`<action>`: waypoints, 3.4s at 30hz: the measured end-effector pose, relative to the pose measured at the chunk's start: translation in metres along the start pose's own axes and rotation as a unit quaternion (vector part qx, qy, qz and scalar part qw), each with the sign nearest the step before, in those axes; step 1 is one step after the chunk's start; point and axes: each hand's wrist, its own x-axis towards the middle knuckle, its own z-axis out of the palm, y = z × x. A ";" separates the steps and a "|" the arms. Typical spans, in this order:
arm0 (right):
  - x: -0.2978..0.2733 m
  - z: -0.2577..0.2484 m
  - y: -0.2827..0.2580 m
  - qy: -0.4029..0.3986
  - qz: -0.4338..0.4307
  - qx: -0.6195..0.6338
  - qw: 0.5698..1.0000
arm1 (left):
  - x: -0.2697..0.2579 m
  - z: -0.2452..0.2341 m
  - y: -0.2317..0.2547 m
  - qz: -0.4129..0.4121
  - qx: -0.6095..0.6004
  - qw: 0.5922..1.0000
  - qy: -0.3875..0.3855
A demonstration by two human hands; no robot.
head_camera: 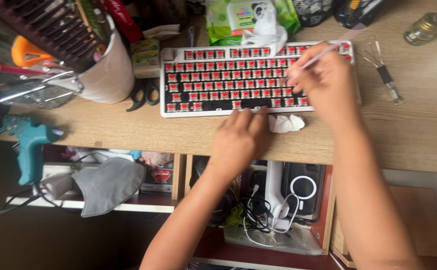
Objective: The person lubricates keyboard switches by applying lubricant with a brush, wiping excess with a tissue, removing and handling switch components with a switch puller, and installing the switches back into the keyboard.
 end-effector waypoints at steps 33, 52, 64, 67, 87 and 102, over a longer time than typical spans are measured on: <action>0.039 0.022 -0.010 -0.003 -0.084 -0.224 0.971 | 0.002 0.015 0.013 0.025 0.035 0.999 -0.006; 0.039 0.005 0.001 -0.012 -0.037 -0.276 0.960 | 0.066 0.020 -0.017 -0.059 0.104 0.987 -0.111; 0.032 0.008 0.012 -0.008 -0.117 -0.251 0.961 | 0.069 0.028 -0.030 -0.055 0.070 0.993 -0.080; 0.031 0.008 0.011 -0.010 -0.133 -0.239 0.962 | 0.070 0.026 -0.029 -0.060 0.067 0.991 -0.095; 0.030 0.005 0.005 -0.029 -0.152 -0.228 0.961 | 0.068 0.026 -0.029 -0.051 0.073 0.993 -0.081; 0.028 0.006 0.007 -0.078 -0.129 -0.176 0.973 | 0.068 0.026 -0.029 -0.054 0.069 0.992 -0.088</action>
